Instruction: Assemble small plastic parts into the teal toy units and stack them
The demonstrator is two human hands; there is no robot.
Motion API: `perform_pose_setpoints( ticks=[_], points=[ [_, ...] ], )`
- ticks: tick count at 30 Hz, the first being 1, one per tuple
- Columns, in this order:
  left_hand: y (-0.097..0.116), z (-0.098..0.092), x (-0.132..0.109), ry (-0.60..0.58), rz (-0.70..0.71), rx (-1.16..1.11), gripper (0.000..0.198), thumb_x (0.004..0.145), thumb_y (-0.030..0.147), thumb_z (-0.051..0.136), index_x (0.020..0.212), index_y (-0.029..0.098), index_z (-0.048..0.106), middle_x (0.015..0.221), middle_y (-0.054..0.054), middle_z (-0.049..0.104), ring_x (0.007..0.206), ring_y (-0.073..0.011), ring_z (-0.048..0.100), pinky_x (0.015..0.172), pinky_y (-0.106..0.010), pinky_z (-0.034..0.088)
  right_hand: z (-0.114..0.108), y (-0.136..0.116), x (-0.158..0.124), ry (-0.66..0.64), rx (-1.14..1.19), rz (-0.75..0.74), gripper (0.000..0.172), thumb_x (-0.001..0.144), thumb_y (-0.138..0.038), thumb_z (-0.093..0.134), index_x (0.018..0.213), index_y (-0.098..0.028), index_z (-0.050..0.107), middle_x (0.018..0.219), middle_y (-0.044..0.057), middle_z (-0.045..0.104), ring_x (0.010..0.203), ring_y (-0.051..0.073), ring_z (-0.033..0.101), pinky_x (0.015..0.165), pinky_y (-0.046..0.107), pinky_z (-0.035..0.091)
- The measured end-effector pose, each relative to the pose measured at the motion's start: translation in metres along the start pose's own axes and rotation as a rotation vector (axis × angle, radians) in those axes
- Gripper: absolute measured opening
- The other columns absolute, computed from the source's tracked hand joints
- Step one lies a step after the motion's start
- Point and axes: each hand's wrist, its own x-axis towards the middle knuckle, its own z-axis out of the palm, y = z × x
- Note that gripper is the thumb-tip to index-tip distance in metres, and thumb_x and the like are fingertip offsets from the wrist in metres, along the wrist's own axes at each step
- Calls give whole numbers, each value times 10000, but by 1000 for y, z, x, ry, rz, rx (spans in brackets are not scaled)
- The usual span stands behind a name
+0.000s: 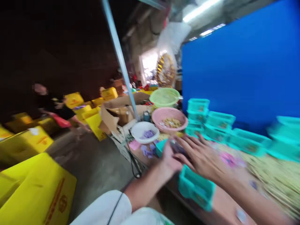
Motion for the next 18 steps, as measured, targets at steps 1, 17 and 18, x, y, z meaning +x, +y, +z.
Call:
perform_pose_setpoints(
  ticks=[1,17,18],
  points=[
    [12,3,-4,29,86,20,443,997,482,391,1073,143,665,998,-83,739,998,-180,703,863,-292,568,-4,-4,3,-3,-7,17,599,1008,-540,518,1519,-225,504,1453,191,600,1350,402,536,1146,667,347],
    [15,27,1,-81,632,669,740,1007,630,100,1499,196,441,1519,-105,563,1534,-268,373,1231,-472,391,14,-24,27,392,699,540,760,929,-659,587,1549,-240,456,1620,110,433,1537,296,336,1273,537,265],
    [6,32,4,-97,690,757,744,1008,648,68,1527,229,398,1575,-72,504,1578,-249,280,1276,-455,319,19,-26,29,447,805,588,722,937,-644,574,1525,-236,479,1590,102,474,1504,279,394,1266,508,302]
  ],
)
